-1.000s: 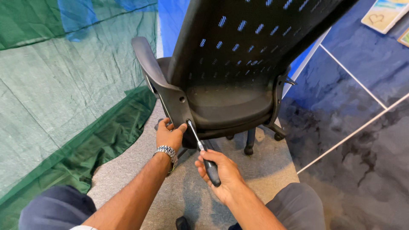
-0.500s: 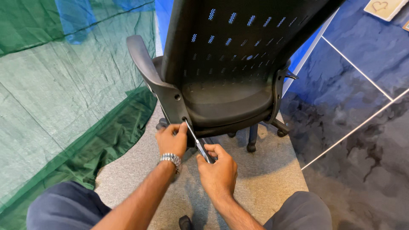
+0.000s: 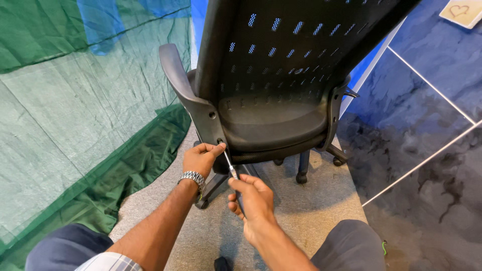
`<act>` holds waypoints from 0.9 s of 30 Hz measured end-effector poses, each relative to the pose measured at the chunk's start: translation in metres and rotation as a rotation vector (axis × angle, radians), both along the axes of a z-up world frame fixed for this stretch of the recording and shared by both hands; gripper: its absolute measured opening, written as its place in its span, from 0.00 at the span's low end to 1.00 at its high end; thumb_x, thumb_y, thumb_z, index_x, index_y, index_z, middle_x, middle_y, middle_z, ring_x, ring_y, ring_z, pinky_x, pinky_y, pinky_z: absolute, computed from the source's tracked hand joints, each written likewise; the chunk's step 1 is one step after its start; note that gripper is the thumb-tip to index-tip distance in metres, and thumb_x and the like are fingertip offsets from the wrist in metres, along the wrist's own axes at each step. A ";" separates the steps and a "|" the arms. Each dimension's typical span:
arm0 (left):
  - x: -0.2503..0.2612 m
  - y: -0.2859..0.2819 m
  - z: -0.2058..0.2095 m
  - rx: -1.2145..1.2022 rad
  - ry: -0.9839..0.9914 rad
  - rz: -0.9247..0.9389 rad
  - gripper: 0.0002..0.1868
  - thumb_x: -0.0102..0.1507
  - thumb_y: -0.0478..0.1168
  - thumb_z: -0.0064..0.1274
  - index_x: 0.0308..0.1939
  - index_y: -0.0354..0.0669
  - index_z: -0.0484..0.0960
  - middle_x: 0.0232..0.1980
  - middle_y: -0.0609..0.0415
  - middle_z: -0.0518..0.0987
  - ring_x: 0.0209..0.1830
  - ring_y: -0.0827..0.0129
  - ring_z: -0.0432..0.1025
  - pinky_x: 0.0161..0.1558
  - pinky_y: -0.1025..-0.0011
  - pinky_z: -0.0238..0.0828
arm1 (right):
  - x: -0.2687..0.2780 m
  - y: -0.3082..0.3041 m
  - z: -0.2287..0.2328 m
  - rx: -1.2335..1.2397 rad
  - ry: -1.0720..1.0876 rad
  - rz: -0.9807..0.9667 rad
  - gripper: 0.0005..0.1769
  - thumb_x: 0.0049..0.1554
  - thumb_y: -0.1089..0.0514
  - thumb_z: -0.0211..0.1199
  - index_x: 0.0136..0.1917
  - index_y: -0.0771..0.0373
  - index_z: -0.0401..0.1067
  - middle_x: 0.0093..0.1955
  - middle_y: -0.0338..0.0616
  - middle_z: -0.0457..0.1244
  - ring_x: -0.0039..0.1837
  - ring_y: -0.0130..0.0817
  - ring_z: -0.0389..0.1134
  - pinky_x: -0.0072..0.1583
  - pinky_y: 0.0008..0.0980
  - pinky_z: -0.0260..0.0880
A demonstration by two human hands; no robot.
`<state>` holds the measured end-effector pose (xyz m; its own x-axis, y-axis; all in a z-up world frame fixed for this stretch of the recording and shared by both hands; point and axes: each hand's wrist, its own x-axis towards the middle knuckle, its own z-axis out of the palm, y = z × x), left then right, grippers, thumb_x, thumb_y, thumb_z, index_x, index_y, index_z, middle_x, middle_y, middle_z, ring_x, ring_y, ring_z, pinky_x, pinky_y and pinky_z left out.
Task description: The person uses a screwdriver to tighten screws on the underside of an office chair, securing the armrests to the seat. The person works on both sides of the chair, adjusting the chair's position to access different screws.
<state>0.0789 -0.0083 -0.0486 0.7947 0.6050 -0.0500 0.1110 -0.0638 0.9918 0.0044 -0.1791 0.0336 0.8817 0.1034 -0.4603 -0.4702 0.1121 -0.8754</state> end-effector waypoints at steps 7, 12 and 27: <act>-0.007 -0.005 0.007 0.060 -0.003 -0.004 0.18 0.56 0.52 0.67 0.28 0.38 0.90 0.28 0.56 0.81 0.26 0.73 0.70 0.32 0.71 0.66 | -0.010 -0.002 0.000 -0.678 -0.554 0.152 0.21 0.51 0.60 0.69 0.59 0.62 0.72 0.45 0.38 0.70 0.42 0.28 0.73 0.40 0.26 0.67; 0.001 -0.006 0.002 0.030 -0.078 -0.030 0.14 0.57 0.48 0.65 0.31 0.40 0.92 0.36 0.57 0.84 0.34 0.73 0.76 0.40 0.73 0.69 | 0.000 0.004 -0.011 -0.217 -0.202 0.029 0.20 0.51 0.62 0.68 0.57 0.65 0.73 0.42 0.44 0.69 0.39 0.31 0.71 0.35 0.28 0.71; 0.005 -0.007 0.008 -0.034 0.011 0.011 0.13 0.54 0.48 0.69 0.31 0.41 0.92 0.32 0.53 0.84 0.32 0.72 0.75 0.38 0.73 0.69 | -0.012 0.001 -0.010 -0.506 -0.413 0.088 0.23 0.51 0.61 0.70 0.59 0.62 0.71 0.47 0.41 0.70 0.39 0.33 0.73 0.41 0.32 0.73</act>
<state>0.0841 -0.0154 -0.0401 0.7871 0.6117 -0.0798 0.1227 -0.0283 0.9920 -0.0073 -0.1781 0.0240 0.9943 0.0431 -0.0971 -0.0732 -0.3846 -0.9202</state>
